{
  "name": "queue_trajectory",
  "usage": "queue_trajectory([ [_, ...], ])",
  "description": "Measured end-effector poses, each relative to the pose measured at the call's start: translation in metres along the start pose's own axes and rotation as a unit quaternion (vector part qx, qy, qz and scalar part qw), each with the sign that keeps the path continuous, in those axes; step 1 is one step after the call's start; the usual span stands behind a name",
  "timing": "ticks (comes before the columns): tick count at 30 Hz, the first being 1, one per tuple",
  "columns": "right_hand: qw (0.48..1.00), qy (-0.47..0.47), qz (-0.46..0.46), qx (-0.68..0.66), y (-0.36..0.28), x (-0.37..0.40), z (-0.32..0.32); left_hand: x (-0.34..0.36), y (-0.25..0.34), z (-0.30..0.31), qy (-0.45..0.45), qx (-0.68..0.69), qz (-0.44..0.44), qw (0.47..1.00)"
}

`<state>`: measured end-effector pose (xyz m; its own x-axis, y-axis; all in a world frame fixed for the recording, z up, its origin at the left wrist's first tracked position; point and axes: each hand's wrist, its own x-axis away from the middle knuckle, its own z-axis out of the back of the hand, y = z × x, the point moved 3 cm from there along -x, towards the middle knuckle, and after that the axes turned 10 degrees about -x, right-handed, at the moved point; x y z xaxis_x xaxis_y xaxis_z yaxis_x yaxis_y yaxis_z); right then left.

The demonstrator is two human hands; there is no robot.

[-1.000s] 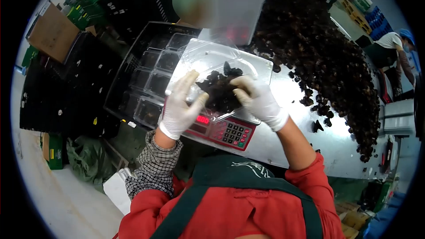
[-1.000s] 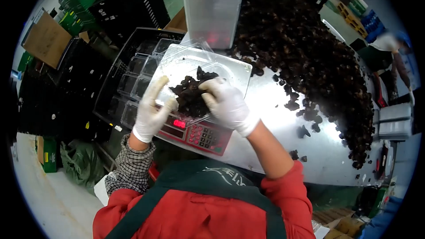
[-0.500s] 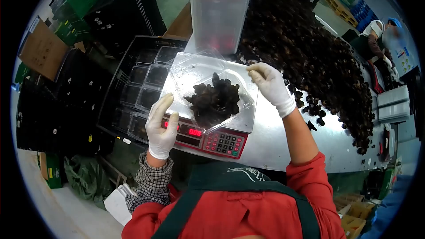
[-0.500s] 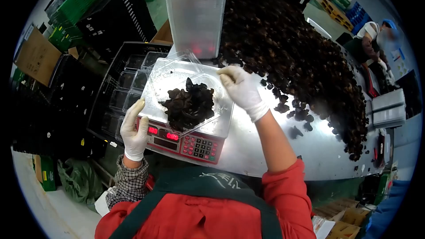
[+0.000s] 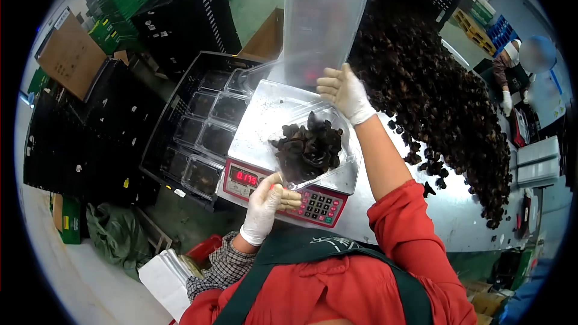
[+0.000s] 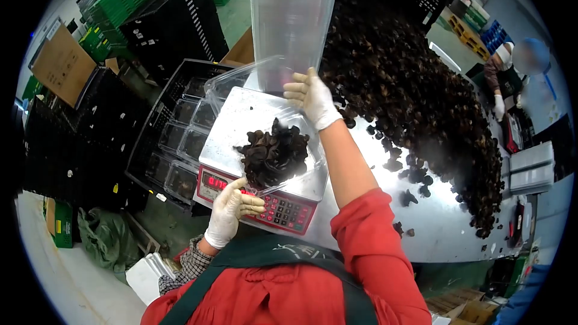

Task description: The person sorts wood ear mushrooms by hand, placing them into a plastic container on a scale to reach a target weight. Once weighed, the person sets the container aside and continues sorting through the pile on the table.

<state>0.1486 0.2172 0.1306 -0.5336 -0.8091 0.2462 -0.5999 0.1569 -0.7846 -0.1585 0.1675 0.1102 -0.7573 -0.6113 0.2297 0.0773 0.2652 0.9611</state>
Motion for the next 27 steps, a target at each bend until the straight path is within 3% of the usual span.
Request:
queue_trajectory([
  [2, 0.971, -0.241, 0.000, 0.006, -0.022, 0.013, 0.011, -0.004, -0.001, 0.003, 0.002, 0.046, -0.008, 0.999],
  [4, 0.929, -0.212, 0.073, 0.294, -0.039, 0.051, 0.008, -0.007, -0.005, 0.009, -0.007, 0.066, -0.008, 0.998],
  [5, 0.879, -0.205, 0.083, 0.423, -0.046, 0.079, 0.008, -0.009, -0.008, 0.014, -0.016, 0.063, -0.007, 0.998],
  [6, 0.813, -0.234, 0.156, 0.510, -0.040, 0.094, 0.018, -0.011, -0.009, 0.015, -0.026, 0.060, -0.006, 0.998],
  [7, 0.704, -0.220, 0.243, 0.630, -0.034, 0.118, 0.021, -0.013, -0.009, 0.014, -0.010, 0.100, 0.011, 0.995],
  [8, 0.690, -0.172, 0.202, 0.673, -0.029, 0.140, 0.020, -0.016, -0.008, 0.011, -0.009, 0.070, 0.024, 0.997],
  [9, 0.739, -0.127, 0.179, 0.637, -0.011, 0.142, 0.040, -0.019, -0.006, 0.007, -0.002, 0.038, 0.038, 0.999],
  [10, 0.813, -0.048, 0.073, 0.575, -0.007, 0.146, 0.053, -0.020, -0.003, 0.006, 0.014, 0.006, 0.051, 0.999],
  [11, 0.818, -0.024, 0.020, 0.574, -0.009, 0.147, 0.057, -0.019, 0.003, 0.005, 0.022, 0.042, 0.077, 0.996],
  [12, 0.863, -0.004, -0.078, 0.499, -0.011, 0.152, 0.051, -0.020, 0.002, 0.003, 0.006, 0.045, 0.063, 0.997],
  [14, 0.918, -0.014, -0.156, 0.365, -0.003, 0.153, 0.072, -0.022, 0.001, 0.003, -0.008, 0.084, 0.079, 0.993],
  [17, 0.964, -0.016, -0.122, 0.234, 0.012, 0.157, 0.092, -0.026, 0.008, 0.004, -0.011, 0.085, 0.109, 0.990],
  [27, 0.979, -0.073, -0.139, 0.132, 0.014, 0.164, 0.096, -0.024, 0.006, 0.015, -0.018, 0.096, 0.098, 0.990],
])
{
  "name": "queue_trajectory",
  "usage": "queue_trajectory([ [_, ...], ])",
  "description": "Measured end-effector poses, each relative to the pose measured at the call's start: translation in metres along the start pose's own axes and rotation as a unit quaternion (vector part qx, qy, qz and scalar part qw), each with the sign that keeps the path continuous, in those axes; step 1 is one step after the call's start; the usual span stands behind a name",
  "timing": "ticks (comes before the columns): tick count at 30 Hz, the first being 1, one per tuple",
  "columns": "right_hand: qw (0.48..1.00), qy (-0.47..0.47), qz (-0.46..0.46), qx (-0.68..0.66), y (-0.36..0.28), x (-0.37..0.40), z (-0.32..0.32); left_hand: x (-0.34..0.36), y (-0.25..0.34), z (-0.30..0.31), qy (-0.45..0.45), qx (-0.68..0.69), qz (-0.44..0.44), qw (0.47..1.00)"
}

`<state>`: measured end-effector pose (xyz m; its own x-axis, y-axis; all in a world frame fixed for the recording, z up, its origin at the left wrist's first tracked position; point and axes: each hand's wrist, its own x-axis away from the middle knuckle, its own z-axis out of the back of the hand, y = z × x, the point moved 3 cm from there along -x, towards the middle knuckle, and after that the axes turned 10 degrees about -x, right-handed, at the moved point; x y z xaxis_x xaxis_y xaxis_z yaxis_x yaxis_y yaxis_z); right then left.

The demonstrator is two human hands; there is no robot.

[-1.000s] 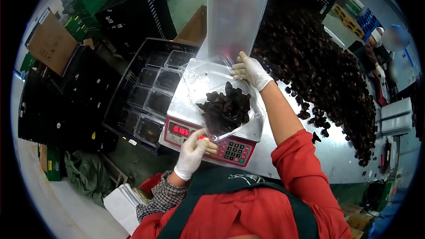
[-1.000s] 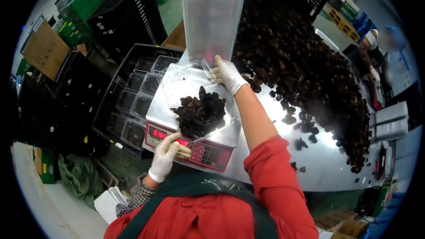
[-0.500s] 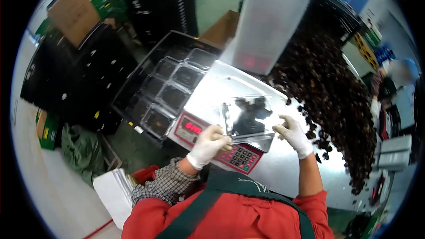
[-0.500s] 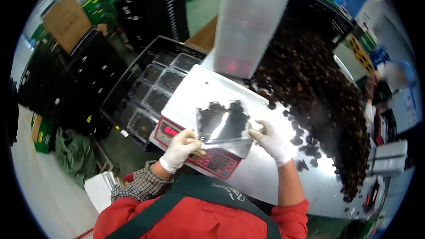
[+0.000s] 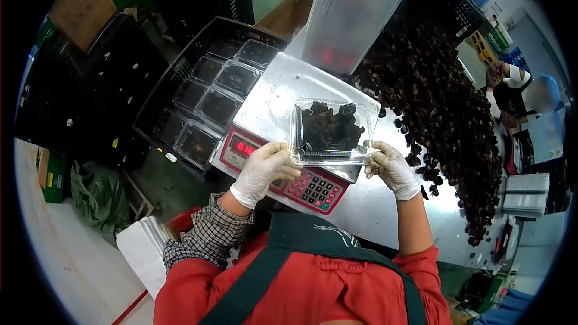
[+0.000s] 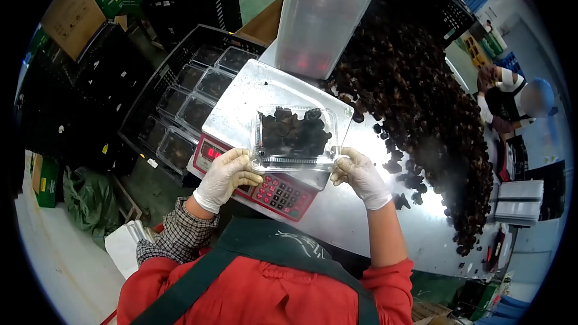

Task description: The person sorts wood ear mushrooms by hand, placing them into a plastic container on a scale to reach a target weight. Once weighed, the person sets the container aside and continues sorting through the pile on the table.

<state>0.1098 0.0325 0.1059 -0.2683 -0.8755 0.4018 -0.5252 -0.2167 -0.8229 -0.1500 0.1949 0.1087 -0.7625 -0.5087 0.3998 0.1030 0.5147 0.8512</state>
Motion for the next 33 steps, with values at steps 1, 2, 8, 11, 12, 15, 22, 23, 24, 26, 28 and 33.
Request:
queue_trajectory([
  [1, 1.000, -0.001, -0.002, -0.005, 0.000, 0.000, 0.000, 0.000, 0.000, 0.000, 0.000, 0.006, 0.001, 1.000],
  [2, 1.000, -0.001, -0.005, -0.010, 0.000, 0.000, 0.000, 0.000, 0.000, 0.000, -0.001, 0.011, 0.001, 1.000],
  [8, 1.000, 0.022, -0.013, 0.002, -0.004, 0.003, -0.007, -0.003, 0.001, -0.001, -0.002, 0.004, 0.017, 1.000],
  [11, 0.999, 0.025, -0.011, 0.026, -0.001, 0.002, -0.007, -0.005, -0.005, -0.003, 0.016, -0.029, 0.004, 0.999],
  [12, 0.999, 0.021, -0.009, 0.037, 0.001, 0.002, -0.008, -0.005, -0.007, -0.004, 0.026, -0.038, -0.005, 0.999],
  [15, 0.996, 0.052, -0.027, 0.063, 0.003, 0.002, -0.009, -0.012, -0.012, -0.007, 0.030, 0.011, 0.000, 1.000],
  [22, 0.995, 0.057, 0.001, 0.077, 0.004, 0.005, -0.018, -0.020, -0.014, -0.007, 0.011, 0.060, -0.014, 0.998],
  [23, 0.994, 0.060, 0.006, 0.092, 0.006, 0.004, -0.019, -0.017, -0.011, -0.004, 0.013, 0.034, -0.024, 0.999],
  [24, 0.994, 0.058, 0.015, 0.088, 0.005, 0.005, -0.022, -0.016, -0.008, -0.002, 0.014, 0.007, -0.034, 0.999],
  [26, 0.996, 0.044, 0.039, 0.066, -0.003, 0.006, -0.036, -0.011, -0.004, 0.006, 0.026, 0.015, -0.092, 0.995],
  [28, 0.997, 0.011, 0.073, 0.018, -0.020, 0.007, -0.065, 0.002, 0.014, 0.017, 0.040, 0.031, -0.143, 0.988],
  [33, 0.986, -0.086, 0.136, -0.034, -0.019, -0.039, -0.156, 0.000, 0.029, 0.004, 0.055, 0.147, -0.281, 0.947],
])
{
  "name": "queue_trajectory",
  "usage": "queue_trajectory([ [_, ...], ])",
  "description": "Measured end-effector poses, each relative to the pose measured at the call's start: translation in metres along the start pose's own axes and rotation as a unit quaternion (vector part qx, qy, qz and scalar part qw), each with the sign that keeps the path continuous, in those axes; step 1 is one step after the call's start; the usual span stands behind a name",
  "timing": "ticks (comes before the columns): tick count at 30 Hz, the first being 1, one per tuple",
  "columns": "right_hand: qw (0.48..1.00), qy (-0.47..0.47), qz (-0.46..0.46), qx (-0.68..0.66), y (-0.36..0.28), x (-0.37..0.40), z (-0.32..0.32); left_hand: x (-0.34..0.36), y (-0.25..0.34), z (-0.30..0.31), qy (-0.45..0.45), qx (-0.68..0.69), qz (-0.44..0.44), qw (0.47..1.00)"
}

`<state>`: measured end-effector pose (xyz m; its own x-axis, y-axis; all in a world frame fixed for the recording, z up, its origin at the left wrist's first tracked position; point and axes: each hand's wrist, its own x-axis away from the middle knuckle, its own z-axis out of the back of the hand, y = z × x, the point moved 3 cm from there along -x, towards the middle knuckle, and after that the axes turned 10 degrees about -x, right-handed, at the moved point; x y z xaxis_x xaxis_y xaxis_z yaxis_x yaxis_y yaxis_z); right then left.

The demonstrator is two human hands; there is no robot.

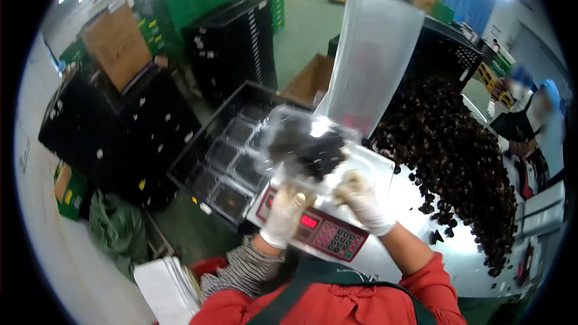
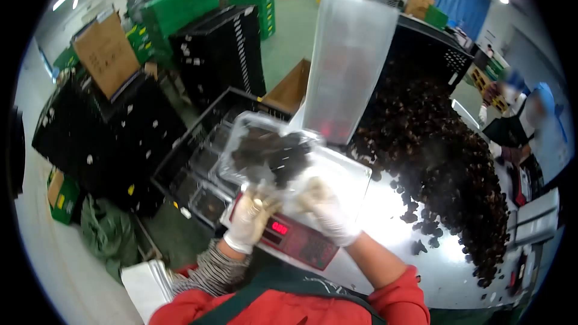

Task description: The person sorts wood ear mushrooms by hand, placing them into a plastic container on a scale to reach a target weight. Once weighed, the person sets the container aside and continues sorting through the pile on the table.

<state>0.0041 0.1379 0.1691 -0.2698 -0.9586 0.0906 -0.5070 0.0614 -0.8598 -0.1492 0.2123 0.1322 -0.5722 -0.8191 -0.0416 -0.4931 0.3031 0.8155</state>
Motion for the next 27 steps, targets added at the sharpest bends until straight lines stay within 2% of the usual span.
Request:
queue_trajectory([
  [2, 0.996, -0.013, -0.065, 0.062, 0.021, -0.019, -0.034, -0.028, -0.006, 0.023, 0.039, 0.037, 0.020, 0.998],
  [4, 0.986, -0.094, -0.023, 0.133, 0.021, -0.019, -0.052, -0.063, -0.018, 0.061, 0.099, 0.121, 0.035, 0.987],
  [6, 0.974, -0.065, -0.025, 0.216, 0.009, -0.013, -0.035, -0.098, -0.007, 0.112, 0.183, 0.092, 0.075, 0.976],
  [7, 0.965, -0.049, -0.028, 0.258, -0.003, -0.008, -0.020, -0.113, 0.000, 0.139, 0.232, 0.037, 0.075, 0.969],
  [8, 0.962, -0.003, -0.082, 0.260, -0.018, -0.002, 0.001, -0.126, 0.007, 0.168, 0.281, -0.019, 0.073, 0.957],
  [10, 0.975, 0.107, -0.041, 0.188, -0.023, 0.020, 0.070, -0.156, 0.002, 0.226, 0.315, -0.083, 0.160, 0.932],
  [11, 0.966, 0.202, -0.043, 0.153, -0.033, 0.038, 0.097, -0.169, -0.008, 0.257, 0.341, -0.106, 0.199, 0.913],
  [13, 0.925, 0.351, 0.014, 0.144, -0.039, 0.087, 0.163, -0.202, -0.028, 0.301, 0.374, -0.158, 0.243, 0.881],
  [15, 0.883, 0.454, 0.003, 0.121, -0.046, 0.138, 0.203, -0.240, -0.039, 0.316, 0.400, -0.214, 0.249, 0.856],
  [18, 0.817, 0.571, -0.018, 0.076, -0.038, 0.211, 0.253, -0.296, -0.035, 0.295, 0.410, -0.190, 0.160, 0.878],
  [20, 0.797, 0.598, -0.036, 0.076, -0.035, 0.237, 0.262, -0.327, -0.050, 0.319, 0.362, -0.173, 0.181, 0.898],
  [21, 0.788, 0.609, -0.052, 0.080, -0.038, 0.245, 0.267, -0.338, -0.055, 0.321, 0.352, -0.178, 0.148, 0.907],
  [22, 0.785, 0.608, -0.061, 0.097, -0.040, 0.248, 0.270, -0.349, -0.056, 0.324, 0.344, -0.185, 0.115, 0.913],
  [24, 0.782, 0.605, -0.082, 0.124, -0.037, 0.245, 0.269, -0.374, -0.059, 0.334, 0.323, -0.191, -0.003, 0.927],
  [27, 0.790, 0.580, -0.108, 0.167, -0.030, 0.229, 0.270, -0.387, 0.007, 0.268, 0.281, -0.253, -0.048, 0.925],
])
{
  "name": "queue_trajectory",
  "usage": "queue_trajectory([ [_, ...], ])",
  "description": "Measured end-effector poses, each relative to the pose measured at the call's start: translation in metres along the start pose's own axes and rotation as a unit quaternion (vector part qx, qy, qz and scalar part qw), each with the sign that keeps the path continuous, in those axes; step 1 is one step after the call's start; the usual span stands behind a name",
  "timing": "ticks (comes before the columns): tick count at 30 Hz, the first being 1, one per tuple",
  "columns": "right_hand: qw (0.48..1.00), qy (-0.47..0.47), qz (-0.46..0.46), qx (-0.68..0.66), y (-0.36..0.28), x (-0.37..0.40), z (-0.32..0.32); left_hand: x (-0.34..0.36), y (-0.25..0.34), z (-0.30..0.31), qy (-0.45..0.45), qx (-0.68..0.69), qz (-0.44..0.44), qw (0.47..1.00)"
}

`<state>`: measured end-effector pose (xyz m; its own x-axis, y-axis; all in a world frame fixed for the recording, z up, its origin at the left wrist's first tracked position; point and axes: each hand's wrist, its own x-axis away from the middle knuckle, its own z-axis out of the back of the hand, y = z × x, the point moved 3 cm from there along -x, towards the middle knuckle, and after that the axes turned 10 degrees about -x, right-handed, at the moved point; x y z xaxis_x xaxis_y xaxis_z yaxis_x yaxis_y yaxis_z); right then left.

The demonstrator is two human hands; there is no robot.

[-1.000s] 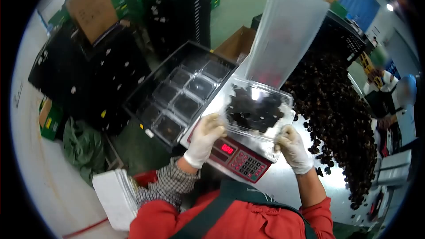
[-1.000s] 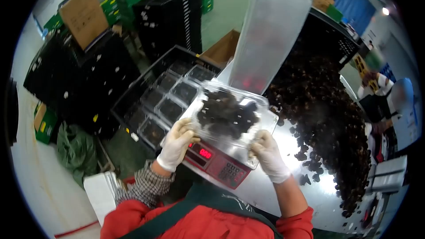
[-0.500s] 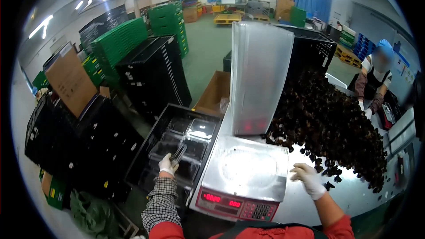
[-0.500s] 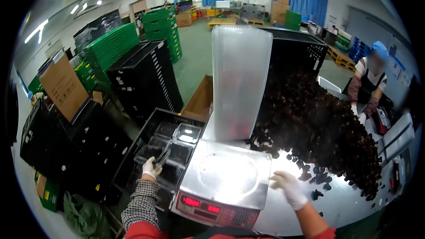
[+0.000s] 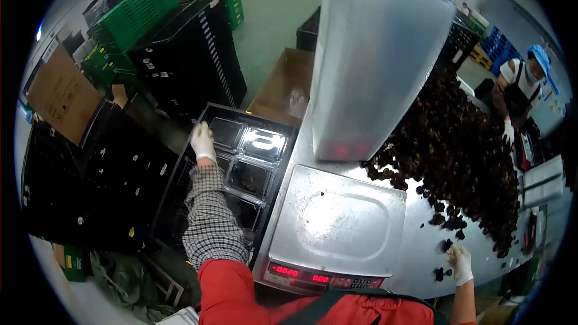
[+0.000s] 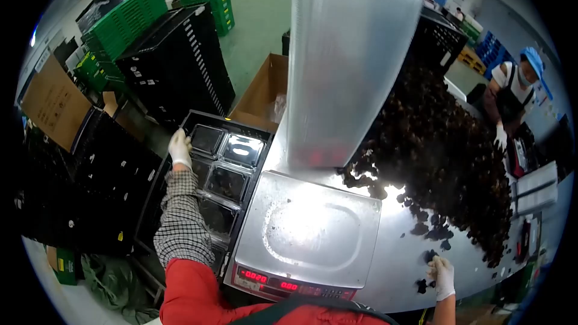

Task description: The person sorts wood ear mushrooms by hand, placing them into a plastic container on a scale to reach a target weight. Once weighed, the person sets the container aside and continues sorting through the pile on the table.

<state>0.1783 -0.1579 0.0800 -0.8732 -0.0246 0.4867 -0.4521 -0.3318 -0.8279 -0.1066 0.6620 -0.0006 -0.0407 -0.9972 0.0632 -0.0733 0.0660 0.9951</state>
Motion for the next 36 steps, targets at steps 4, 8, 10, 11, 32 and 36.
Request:
queue_trajectory([
  [4, 0.997, -0.045, 0.018, 0.064, 0.004, 0.010, -0.030, 0.017, 0.116, -0.074, -0.115, -0.066, -0.226, 0.965],
  [8, 0.982, -0.100, 0.087, 0.131, 0.027, 0.031, -0.033, 0.132, 0.249, -0.176, -0.181, -0.056, -0.477, 0.858],
  [10, 0.980, -0.115, 0.091, 0.132, 0.038, 0.035, -0.031, 0.194, 0.310, -0.207, -0.147, -0.114, -0.656, 0.732],
  [11, 0.979, -0.108, 0.095, 0.147, 0.041, 0.037, -0.029, 0.221, 0.336, -0.221, -0.117, -0.134, -0.742, 0.647],
  [32, 0.982, 0.113, 0.152, 0.011, 0.148, 0.085, 0.077, 0.233, 0.456, -0.330, -0.235, -0.598, -0.559, 0.524],
  [36, 0.953, 0.179, 0.212, 0.121, 0.110, 0.064, 0.092, 0.286, 0.457, -0.285, -0.031, -0.470, -0.580, 0.664],
])
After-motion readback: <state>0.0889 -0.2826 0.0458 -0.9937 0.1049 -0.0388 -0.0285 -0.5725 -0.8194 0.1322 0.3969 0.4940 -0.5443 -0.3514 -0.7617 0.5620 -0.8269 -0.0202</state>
